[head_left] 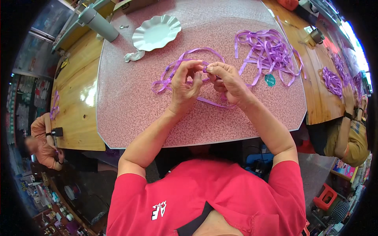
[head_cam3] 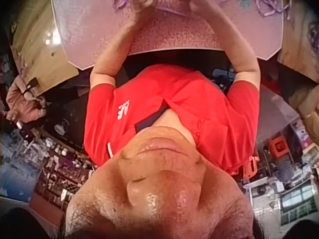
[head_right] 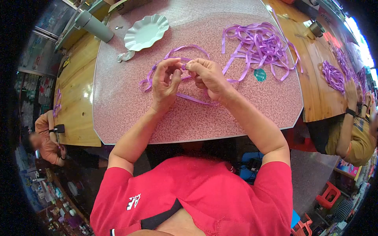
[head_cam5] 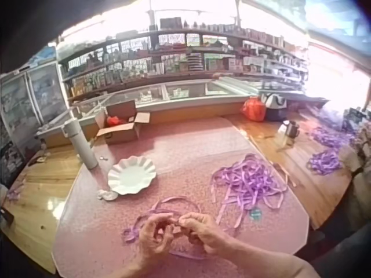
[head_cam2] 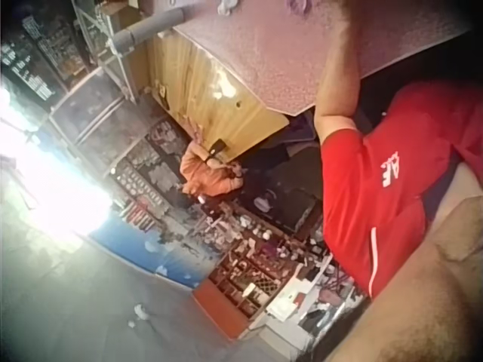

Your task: Untying and sorting a bundle of purple ribbons at a table.

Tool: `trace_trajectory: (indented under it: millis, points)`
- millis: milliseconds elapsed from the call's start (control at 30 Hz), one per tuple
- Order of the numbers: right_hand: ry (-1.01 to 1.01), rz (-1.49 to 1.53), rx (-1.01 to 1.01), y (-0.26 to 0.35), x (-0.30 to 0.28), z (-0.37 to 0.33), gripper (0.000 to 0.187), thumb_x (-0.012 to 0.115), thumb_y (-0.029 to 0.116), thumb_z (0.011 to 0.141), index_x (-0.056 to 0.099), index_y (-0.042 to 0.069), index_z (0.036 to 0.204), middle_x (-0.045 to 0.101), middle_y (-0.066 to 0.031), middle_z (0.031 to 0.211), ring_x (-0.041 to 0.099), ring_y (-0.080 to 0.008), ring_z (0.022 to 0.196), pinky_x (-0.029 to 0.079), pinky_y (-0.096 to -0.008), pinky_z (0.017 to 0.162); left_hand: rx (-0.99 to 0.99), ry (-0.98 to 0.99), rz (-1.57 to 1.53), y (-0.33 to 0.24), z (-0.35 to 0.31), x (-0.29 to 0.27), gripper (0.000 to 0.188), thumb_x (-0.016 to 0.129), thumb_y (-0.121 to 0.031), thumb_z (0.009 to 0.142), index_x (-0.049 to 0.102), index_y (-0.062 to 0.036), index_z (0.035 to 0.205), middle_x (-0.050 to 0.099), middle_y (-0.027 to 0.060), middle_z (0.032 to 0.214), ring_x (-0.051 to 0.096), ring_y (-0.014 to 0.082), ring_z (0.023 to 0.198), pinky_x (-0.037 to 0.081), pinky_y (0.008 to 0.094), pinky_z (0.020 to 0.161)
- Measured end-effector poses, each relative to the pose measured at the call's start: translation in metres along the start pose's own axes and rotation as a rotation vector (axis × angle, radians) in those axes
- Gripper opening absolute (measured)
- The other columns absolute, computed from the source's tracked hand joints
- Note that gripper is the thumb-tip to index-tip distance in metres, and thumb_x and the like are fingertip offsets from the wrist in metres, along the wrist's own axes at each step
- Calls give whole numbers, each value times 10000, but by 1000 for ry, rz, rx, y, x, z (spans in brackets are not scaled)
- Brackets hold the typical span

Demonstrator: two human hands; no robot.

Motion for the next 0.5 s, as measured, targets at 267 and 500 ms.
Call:
trace_trajectory:
  millis: [267,500]
  points:
    - [-19,-57,-18,3,-1,0,100,649,189,923,629,90,926,515,56,693,329,3,478,213,-177,420,258,66,337,-10,6,-6,218,660,55,834,652,-58,1020,631,80,948,625,184,808,511,293,677]
    - [-62,-204,-38,11,1,-2,106,667,178,910,638,79,936,523,63,710,338,0,496,226,-178,432,201,55,357,-9,7,-8,149,690,20,817,626,-50,932,618,74,897,596,172,739,480,287,619]
Point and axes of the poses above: each hand's wrist, its own z-axis towards the middle knuckle, its own x-axis out of the palm, y = z × x, the point moved 3 cm from there along z, towards the middle knuckle
